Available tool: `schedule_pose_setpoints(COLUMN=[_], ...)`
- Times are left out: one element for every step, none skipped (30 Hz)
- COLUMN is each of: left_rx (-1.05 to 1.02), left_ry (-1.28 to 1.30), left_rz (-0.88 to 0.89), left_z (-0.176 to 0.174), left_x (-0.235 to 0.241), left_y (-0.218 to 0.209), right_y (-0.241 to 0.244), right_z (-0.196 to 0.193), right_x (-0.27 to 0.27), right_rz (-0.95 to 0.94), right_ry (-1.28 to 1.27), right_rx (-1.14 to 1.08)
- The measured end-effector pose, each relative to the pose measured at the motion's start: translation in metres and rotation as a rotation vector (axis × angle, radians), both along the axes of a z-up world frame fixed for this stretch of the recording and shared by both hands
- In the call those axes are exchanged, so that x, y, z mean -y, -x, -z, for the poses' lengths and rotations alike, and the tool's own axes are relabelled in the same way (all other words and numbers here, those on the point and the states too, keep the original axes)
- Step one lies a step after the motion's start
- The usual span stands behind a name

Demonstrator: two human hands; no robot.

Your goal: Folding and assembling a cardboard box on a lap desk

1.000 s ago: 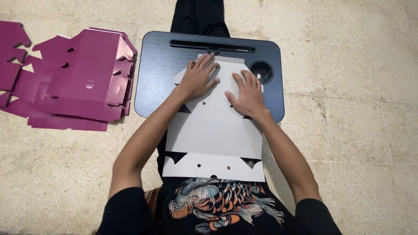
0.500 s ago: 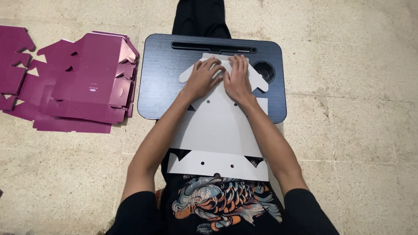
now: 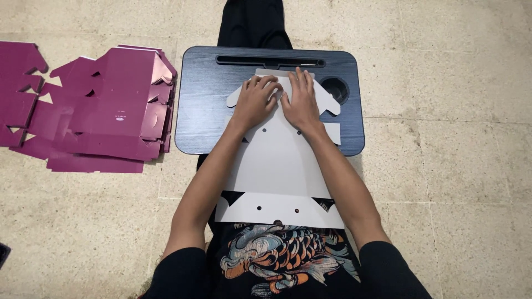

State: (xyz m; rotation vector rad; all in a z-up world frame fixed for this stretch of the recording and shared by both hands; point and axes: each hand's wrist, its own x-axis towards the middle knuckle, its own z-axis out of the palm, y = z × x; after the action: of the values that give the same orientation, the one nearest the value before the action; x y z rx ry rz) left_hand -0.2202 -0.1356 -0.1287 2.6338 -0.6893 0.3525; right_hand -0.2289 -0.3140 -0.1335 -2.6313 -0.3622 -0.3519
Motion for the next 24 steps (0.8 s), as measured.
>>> schedule_pose_setpoints(left_rx=[0.021, 0.02, 0.037, 0.053, 0.051, 0.07, 0.089, 0.091, 0.078, 0.063, 0.064, 0.038, 0.013, 0.014, -0.019, -0.053, -0.053, -0.058, -0.062, -0.059, -0.04, -0.026, -0.027, 0.03], left_ry=[-0.015, -0.015, -0.014, -0.012, -0.011, -0.012, -0.012, -0.009, -0.025, -0.041, -0.039, -0.046, -0.052, -0.051, -0.041, -0.032, -0.031, -0.02, -0.008, -0.006, -0.001, 0.002, 0.003, -0.028], left_rz=[-0.01, -0.009, -0.009, -0.009, -0.008, 0.002, 0.012, 0.013, -0.009, -0.034, -0.035, -0.051, -0.066, -0.068, -0.068, -0.067, -0.067, -0.064, -0.06, -0.061, -0.076, -0.089, -0.09, -0.107], left_z=[0.001, 0.001, 0.001, 0.002, 0.004, 0.005, 0.006, 0.008, 0.009, 0.011, 0.011, 0.011, 0.01, 0.01, 0.01, 0.01, 0.009, 0.009, 0.008, 0.012, 0.016, 0.022, 0.025, 0.028], left_x=[0.0, 0.0, 0.0, 0.0, 0.0, 0.0, 0.0, 0.001, 0.003, 0.003, 0.006, 0.007, 0.008, 0.011, 0.014, 0.017, 0.017, 0.017, 0.017, 0.018, 0.019, 0.02, 0.021, 0.021], left_y=[0.0, -0.003, -0.005, -0.007, -0.009, -0.012, -0.015, -0.015, -0.016, -0.015, -0.013, -0.012, -0.011, -0.006, -0.001, 0.004, 0.007, 0.01, 0.013, 0.01, 0.008, 0.007, 0.007, 0.005], right_y=[0.0, -0.002, -0.004, -0.006, -0.007, -0.009, -0.01, -0.01, -0.01, -0.009, -0.009, -0.01, -0.011, -0.011, -0.011, -0.011, -0.012, -0.014, -0.015, -0.015, -0.016, -0.014, -0.014, -0.016], right_z=[0.001, 0.001, 0.002, 0.002, 0.002, 0.0, -0.002, -0.003, -0.005, -0.007, -0.005, -0.005, -0.004, -0.003, -0.002, -0.002, 0.001, 0.003, 0.005, 0.005, 0.005, 0.006, 0.009, 0.012], right_x=[0.001, 0.001, 0.001, 0.001, 0.002, 0.002, 0.001, 0.001, 0.0, -0.001, 0.0, 0.0, -0.001, -0.001, -0.001, -0.001, -0.001, 0.0, 0.0, 0.0, 0.0, 0.0, 0.001, 0.002], right_rz=[-0.009, -0.008, -0.013, -0.017, -0.016, -0.014, -0.011, -0.011, -0.011, -0.013, -0.014, -0.013, -0.011, -0.012, -0.008, -0.002, -0.002, -0.002, -0.002, -0.003, -0.003, -0.002, -0.002, -0.004], right_ry=[-0.002, -0.002, 0.002, 0.008, 0.008, 0.003, -0.002, 0.001, -0.006, -0.013, -0.011, -0.012, -0.014, -0.012, 0.008, 0.027, 0.028, 0.056, 0.084, 0.086, 0.077, 0.067, 0.068, 0.084], right_rx=[0.01, 0.009, 0.007, 0.004, 0.002, 0.0, -0.002, 0.001, -0.01, -0.023, -0.022, -0.021, -0.02, -0.019, -0.015, -0.013, -0.012, 0.013, 0.039, 0.042, 0.05, 0.054, 0.053, 0.092])
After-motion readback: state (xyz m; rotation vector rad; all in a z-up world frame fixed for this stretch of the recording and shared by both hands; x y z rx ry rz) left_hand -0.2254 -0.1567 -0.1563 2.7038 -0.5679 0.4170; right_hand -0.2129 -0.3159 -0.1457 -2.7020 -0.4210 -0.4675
